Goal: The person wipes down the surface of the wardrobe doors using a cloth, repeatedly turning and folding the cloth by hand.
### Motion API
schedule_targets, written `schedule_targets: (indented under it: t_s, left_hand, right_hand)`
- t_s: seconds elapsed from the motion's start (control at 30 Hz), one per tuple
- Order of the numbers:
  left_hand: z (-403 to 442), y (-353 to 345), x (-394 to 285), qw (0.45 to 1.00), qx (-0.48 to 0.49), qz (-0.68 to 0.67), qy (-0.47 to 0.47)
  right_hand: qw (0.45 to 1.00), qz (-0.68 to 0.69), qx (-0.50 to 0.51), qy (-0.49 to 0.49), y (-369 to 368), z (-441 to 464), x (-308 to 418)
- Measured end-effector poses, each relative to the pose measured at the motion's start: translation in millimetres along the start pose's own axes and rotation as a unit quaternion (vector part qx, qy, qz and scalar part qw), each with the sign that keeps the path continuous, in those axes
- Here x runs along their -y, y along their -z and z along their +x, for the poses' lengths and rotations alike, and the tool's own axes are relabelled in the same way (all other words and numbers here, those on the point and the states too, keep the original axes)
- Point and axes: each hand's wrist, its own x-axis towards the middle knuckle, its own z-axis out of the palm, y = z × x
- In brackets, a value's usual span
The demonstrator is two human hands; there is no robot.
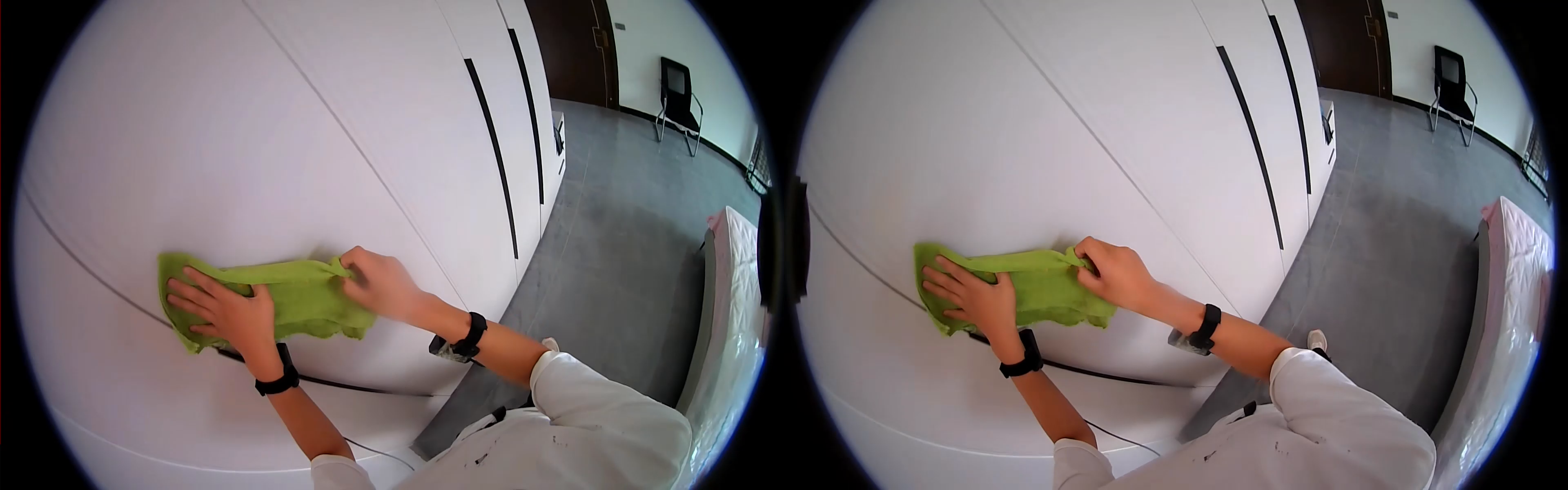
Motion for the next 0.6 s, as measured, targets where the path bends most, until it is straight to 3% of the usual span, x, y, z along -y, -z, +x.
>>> schedule_targets:
  t_s: [0.1, 0.17, 0.27, 0.33, 0.4, 0.5, 0.53, 0.57, 0.6]
  left_hand:
    - [-25.5, -10.4, -40.0, 0.999, -0.024, 0.0, -0.023]
    - [-28.2, -32.3, -78.7, 0.999, -0.025, 0.001, -0.037]
    - [-30.0, -61.4, -126.8, 0.999, 0.021, -0.021, -0.042]
    - [-24.3, -75.9, -167.6, 0.991, 0.06, -0.064, -0.098]
    - [-11.3, -75.4, -196.2, 0.972, 0.12, -0.159, -0.123]
    - [-37.1, -112.0, -179.1, 0.961, 0.054, -0.235, -0.137]
    - [-43.8, -112.6, -165.4, 0.934, -0.01, -0.317, -0.164]
    - [-42.4, -113.2, -160.1, 0.933, 0.006, -0.328, -0.145]
    - [-50.0, -94.5, -157.3, 0.928, 0.021, -0.347, -0.132]
  right_hand:
    - [0.999, -0.023, -0.029, 0.017, 32.5, -0.3, -33.5]
    - [0.998, -0.018, -0.061, -0.031, 49.7, 20.7, -69.0]
    - [0.994, -0.021, -0.107, -0.033, 67.3, 43.9, -115.6]
    - [0.991, -0.019, -0.122, -0.045, 86.8, 66.1, -142.2]
    - [0.985, -0.025, -0.166, -0.043, 101.7, 97.6, -150.9]
    - [0.987, -0.035, -0.151, -0.045, 100.5, 124.1, -149.6]
    - [0.987, 0.034, -0.153, -0.016, 86.2, 131.2, -149.3]
    - [0.982, 0.103, -0.16, 0.002, 67.8, 142.7, -147.7]
    - [0.984, 0.056, -0.152, 0.068, 60.3, 142.4, -131.2]
